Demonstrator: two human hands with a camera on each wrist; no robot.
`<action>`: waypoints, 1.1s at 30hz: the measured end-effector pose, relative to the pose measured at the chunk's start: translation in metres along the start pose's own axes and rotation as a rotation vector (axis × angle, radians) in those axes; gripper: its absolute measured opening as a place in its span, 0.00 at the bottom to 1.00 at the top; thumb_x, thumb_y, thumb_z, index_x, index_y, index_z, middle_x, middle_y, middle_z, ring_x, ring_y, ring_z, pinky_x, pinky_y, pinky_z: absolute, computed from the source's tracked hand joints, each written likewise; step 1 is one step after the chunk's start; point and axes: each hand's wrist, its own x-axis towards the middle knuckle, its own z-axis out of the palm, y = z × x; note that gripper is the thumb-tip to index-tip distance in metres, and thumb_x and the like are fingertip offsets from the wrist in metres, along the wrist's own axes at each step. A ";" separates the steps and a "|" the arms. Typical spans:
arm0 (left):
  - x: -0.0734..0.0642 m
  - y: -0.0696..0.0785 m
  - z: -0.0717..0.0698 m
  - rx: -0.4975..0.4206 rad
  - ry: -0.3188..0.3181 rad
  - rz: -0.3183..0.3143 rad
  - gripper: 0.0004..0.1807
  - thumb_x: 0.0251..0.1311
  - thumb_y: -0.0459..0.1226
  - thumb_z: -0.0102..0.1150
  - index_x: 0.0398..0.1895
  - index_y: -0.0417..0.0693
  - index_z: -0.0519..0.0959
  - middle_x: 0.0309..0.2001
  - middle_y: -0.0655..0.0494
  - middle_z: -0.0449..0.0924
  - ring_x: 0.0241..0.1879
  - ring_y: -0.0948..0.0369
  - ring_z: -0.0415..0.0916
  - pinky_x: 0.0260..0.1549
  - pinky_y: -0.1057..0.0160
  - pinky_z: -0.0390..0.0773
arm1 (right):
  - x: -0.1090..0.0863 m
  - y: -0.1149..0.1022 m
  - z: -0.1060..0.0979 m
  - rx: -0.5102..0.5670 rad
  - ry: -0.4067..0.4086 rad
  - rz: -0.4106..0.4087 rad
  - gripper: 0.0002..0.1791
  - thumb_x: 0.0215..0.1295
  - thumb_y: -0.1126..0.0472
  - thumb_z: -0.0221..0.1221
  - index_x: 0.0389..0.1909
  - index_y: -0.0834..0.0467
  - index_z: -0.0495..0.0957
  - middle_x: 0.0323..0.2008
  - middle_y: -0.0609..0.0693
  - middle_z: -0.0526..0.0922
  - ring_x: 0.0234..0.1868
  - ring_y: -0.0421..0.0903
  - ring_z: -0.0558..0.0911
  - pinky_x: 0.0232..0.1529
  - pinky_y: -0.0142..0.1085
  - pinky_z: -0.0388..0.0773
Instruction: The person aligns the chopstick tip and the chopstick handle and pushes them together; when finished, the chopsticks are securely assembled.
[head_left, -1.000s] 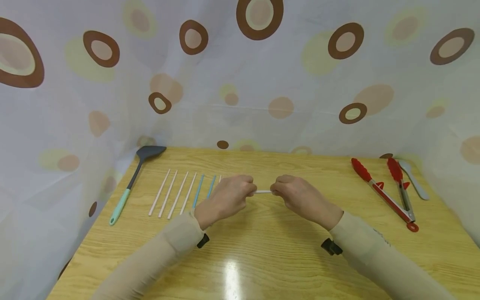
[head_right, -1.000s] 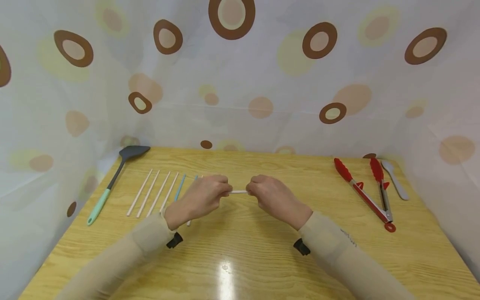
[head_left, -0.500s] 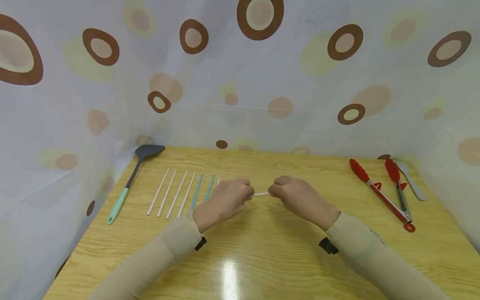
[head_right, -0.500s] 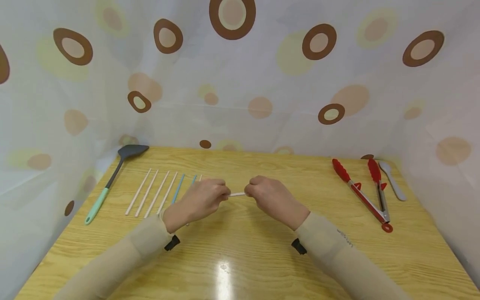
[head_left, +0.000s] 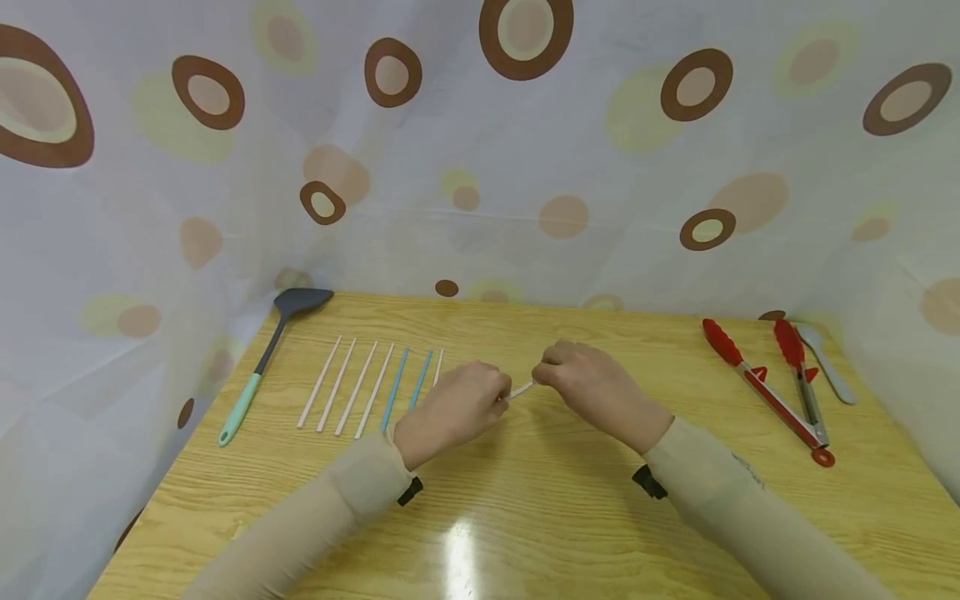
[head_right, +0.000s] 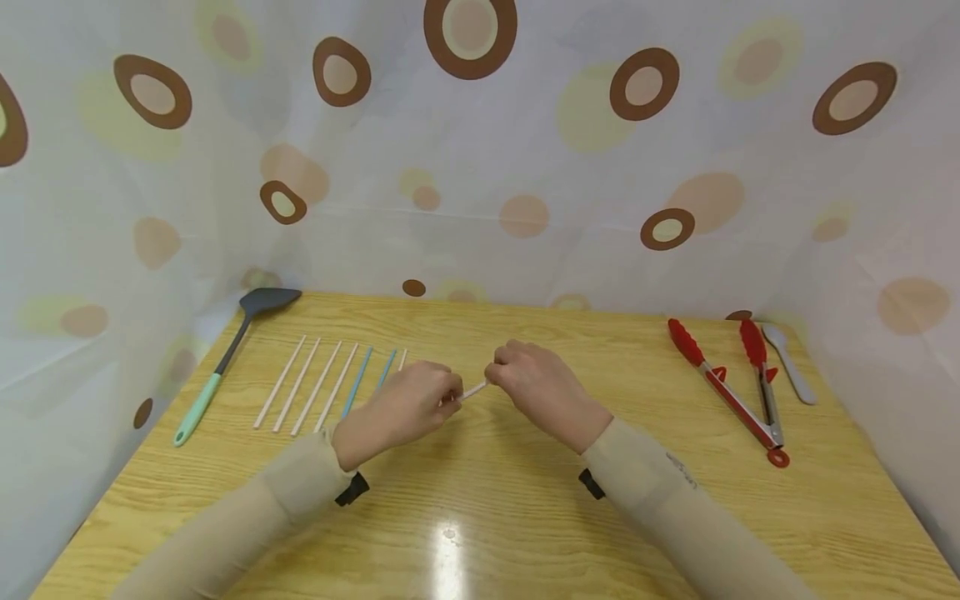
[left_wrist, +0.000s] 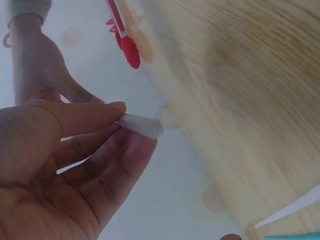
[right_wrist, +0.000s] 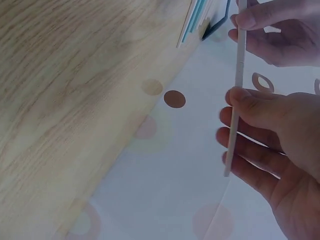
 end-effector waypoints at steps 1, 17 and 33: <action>0.000 -0.001 0.001 -0.044 -0.006 -0.013 0.05 0.66 0.33 0.61 0.33 0.45 0.84 0.28 0.58 0.80 0.21 0.68 0.70 0.20 0.72 0.71 | 0.002 0.001 0.001 0.011 0.016 0.005 0.08 0.52 0.70 0.73 0.32 0.59 0.84 0.33 0.51 0.80 0.36 0.47 0.80 0.35 0.34 0.80; 0.003 -0.030 0.011 -0.908 -0.022 -0.258 0.05 0.63 0.32 0.65 0.37 0.37 0.82 0.31 0.49 0.83 0.24 0.54 0.83 0.29 0.51 0.84 | 0.027 0.002 0.025 0.896 0.130 0.687 0.34 0.64 0.64 0.67 0.68 0.66 0.65 0.54 0.62 0.77 0.47 0.55 0.83 0.43 0.42 0.83; -0.010 -0.050 0.010 -0.842 -0.149 -0.362 0.06 0.60 0.25 0.63 0.38 0.32 0.77 0.29 0.46 0.81 0.23 0.55 0.83 0.29 0.56 0.84 | 0.052 -0.013 0.072 1.508 -0.061 0.984 0.16 0.67 0.73 0.60 0.53 0.76 0.72 0.42 0.66 0.82 0.35 0.48 0.85 0.48 0.49 0.80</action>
